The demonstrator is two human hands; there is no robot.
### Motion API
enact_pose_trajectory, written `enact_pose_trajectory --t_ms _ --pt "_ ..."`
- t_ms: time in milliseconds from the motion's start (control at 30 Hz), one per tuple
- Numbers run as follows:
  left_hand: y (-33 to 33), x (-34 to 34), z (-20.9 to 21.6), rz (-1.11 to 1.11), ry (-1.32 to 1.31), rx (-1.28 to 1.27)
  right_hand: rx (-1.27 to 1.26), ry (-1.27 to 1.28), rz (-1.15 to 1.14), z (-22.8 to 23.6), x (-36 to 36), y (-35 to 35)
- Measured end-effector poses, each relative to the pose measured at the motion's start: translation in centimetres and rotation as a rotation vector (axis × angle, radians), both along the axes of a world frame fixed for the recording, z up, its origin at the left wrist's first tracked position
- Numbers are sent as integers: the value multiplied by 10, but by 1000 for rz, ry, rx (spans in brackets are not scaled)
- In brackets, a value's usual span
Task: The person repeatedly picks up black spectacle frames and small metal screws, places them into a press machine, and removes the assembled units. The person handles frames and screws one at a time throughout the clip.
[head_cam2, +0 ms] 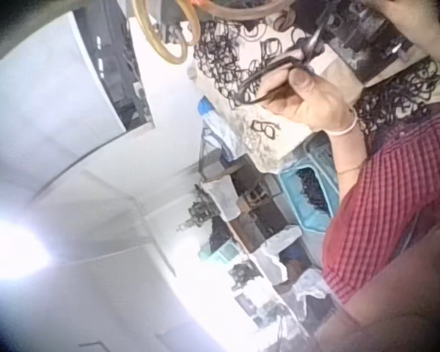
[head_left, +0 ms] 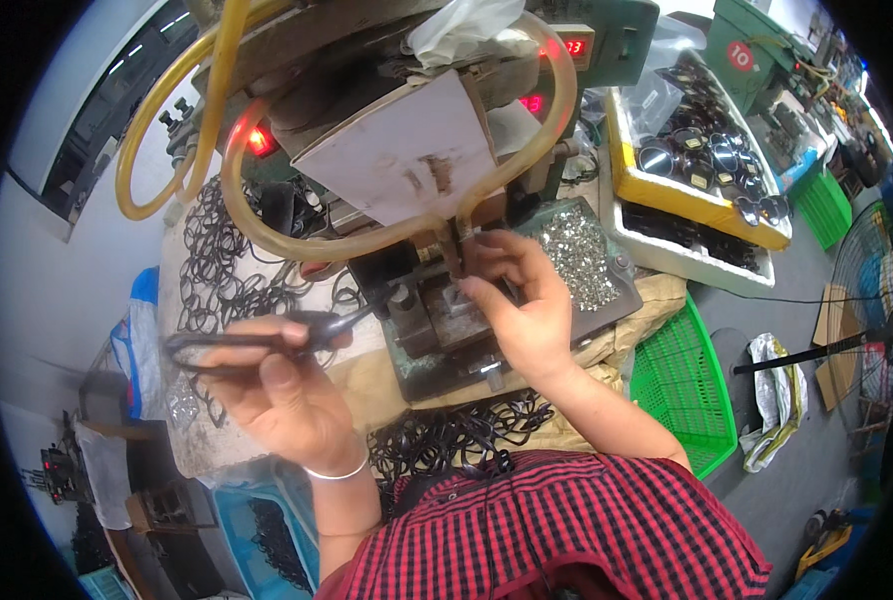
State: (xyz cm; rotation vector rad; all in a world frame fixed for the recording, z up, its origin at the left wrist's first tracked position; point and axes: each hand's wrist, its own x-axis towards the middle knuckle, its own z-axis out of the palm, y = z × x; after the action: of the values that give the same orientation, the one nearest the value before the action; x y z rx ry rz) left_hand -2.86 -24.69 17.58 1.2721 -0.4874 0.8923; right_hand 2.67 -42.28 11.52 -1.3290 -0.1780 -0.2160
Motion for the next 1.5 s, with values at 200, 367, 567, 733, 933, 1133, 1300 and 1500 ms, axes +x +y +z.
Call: enact_pose_trajectory --t_ms 200,367,567,733,933,1133,1300,1500 --pt "8 33 -1 114 18 -36 173 22 56 6 -7 7" --pt "-2 21 13 139 111 -45 26 7 -6 15 -17 6" --pt "-5 -49 18 81 -58 134 -853 -581 -210 10 -12 -27" --pt "1 -40 -10 106 253 7 -842 -643 -129 15 -2 -37" --pt "-28 -18 -3 106 383 227 -660 -308 217 24 21 -43" --pt "-43 4 7 55 478 287 -247 50 -216 -15 32 -74" --pt "-48 21 6 1 477 342 -619 -5 -517 -68 47 -119" --pt "-50 23 8 44 480 408 -1176 -367 -518 -64 66 -85"
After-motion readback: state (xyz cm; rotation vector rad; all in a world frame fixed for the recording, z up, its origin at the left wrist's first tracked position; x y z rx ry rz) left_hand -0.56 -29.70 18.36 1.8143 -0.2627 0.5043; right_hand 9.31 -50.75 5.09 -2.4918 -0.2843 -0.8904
